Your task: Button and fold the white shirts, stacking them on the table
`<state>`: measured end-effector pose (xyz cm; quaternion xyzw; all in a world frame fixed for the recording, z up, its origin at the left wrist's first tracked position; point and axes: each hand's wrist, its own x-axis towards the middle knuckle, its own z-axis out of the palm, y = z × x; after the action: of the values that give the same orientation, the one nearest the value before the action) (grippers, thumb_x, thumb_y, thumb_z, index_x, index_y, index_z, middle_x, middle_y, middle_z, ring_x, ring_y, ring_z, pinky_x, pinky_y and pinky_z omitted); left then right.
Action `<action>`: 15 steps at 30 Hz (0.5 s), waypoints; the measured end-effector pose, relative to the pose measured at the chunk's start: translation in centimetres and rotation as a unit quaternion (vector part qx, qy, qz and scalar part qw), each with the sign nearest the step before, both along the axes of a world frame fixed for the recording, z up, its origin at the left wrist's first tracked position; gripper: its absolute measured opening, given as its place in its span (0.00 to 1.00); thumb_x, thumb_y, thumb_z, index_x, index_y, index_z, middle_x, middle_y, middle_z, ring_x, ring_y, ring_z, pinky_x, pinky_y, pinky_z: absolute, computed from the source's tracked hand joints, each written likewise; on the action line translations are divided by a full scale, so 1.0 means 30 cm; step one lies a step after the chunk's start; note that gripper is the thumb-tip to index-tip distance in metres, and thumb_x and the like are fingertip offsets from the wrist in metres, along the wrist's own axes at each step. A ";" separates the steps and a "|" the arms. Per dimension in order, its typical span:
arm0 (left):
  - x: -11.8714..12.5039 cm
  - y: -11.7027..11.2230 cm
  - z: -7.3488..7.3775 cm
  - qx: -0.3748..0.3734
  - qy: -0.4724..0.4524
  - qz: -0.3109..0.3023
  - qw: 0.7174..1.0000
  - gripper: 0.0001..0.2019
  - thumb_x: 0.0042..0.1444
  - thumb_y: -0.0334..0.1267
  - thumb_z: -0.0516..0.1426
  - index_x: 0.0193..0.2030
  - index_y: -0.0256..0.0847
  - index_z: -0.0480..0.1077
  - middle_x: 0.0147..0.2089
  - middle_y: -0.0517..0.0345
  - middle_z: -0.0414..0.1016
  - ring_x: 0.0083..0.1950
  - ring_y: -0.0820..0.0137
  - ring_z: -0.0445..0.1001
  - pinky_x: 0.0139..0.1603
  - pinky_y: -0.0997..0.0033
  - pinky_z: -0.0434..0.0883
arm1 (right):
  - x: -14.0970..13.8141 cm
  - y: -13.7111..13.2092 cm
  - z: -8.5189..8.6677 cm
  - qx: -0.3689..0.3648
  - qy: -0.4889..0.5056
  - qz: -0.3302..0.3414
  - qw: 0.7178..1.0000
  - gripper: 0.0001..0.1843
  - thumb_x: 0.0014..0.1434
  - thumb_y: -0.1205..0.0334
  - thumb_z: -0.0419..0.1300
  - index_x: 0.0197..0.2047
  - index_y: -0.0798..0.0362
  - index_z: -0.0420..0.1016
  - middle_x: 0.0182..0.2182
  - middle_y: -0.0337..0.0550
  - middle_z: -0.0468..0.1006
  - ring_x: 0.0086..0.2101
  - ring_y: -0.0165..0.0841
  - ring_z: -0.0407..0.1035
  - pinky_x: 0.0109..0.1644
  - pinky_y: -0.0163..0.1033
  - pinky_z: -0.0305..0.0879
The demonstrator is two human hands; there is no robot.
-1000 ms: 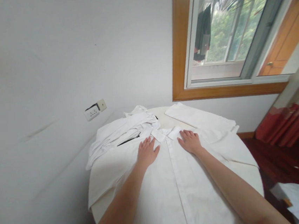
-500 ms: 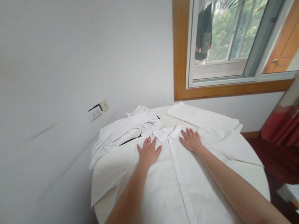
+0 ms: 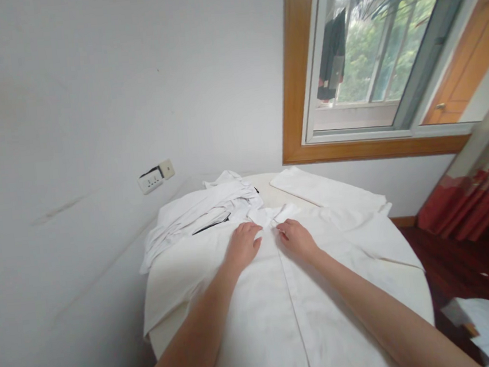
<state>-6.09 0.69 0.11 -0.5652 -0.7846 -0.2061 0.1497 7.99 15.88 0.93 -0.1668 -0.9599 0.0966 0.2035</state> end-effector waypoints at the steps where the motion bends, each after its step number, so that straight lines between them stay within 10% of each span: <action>1: 0.015 0.006 0.002 -0.004 0.002 -0.012 1.000 0.16 0.58 0.36 0.54 0.54 0.45 0.69 0.55 0.51 0.69 0.57 0.63 0.65 0.60 0.57 0.63 | -0.013 -0.016 -0.009 -0.006 0.006 -0.012 1.000 0.14 0.58 0.70 0.53 0.44 0.54 0.77 0.36 0.46 0.75 0.42 0.33 0.66 0.47 0.33 0.57; 15: 0.069 0.041 -0.019 -0.093 0.014 0.044 0.995 0.21 0.62 0.38 0.46 0.62 0.49 0.62 0.66 0.54 0.59 0.66 0.62 0.57 0.65 0.54 0.56 | -0.060 0.004 -0.015 -0.088 0.008 -0.077 0.993 0.13 0.62 0.57 0.54 0.39 0.53 0.79 0.33 0.44 0.74 0.34 0.31 0.68 0.39 0.32 0.59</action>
<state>-4.02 1.90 -0.46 -0.5443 -0.8224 -0.1180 0.1163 6.17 15.99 0.49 -0.2562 -0.9305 0.1658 0.2027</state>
